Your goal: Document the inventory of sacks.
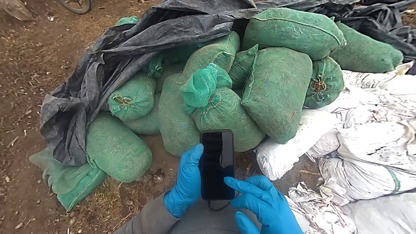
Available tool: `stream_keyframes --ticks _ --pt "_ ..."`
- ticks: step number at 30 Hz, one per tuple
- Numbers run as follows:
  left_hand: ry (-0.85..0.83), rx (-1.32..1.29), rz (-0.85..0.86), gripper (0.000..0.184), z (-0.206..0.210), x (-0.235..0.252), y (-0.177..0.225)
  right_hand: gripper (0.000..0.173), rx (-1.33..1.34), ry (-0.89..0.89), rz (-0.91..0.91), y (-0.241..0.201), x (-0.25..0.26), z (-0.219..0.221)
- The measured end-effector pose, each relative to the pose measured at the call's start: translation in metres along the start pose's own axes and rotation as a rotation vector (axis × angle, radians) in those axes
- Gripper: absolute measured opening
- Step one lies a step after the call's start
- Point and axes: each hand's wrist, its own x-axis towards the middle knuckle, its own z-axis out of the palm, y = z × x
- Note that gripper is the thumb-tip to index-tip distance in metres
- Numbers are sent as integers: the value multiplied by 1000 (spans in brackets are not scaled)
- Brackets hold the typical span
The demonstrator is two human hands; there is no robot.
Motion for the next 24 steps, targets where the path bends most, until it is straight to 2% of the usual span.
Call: stream_keyframes --ticks 24 --pt "-12 -2 18 51 0 -2 2 37 16 31 -18 -1 5 3"
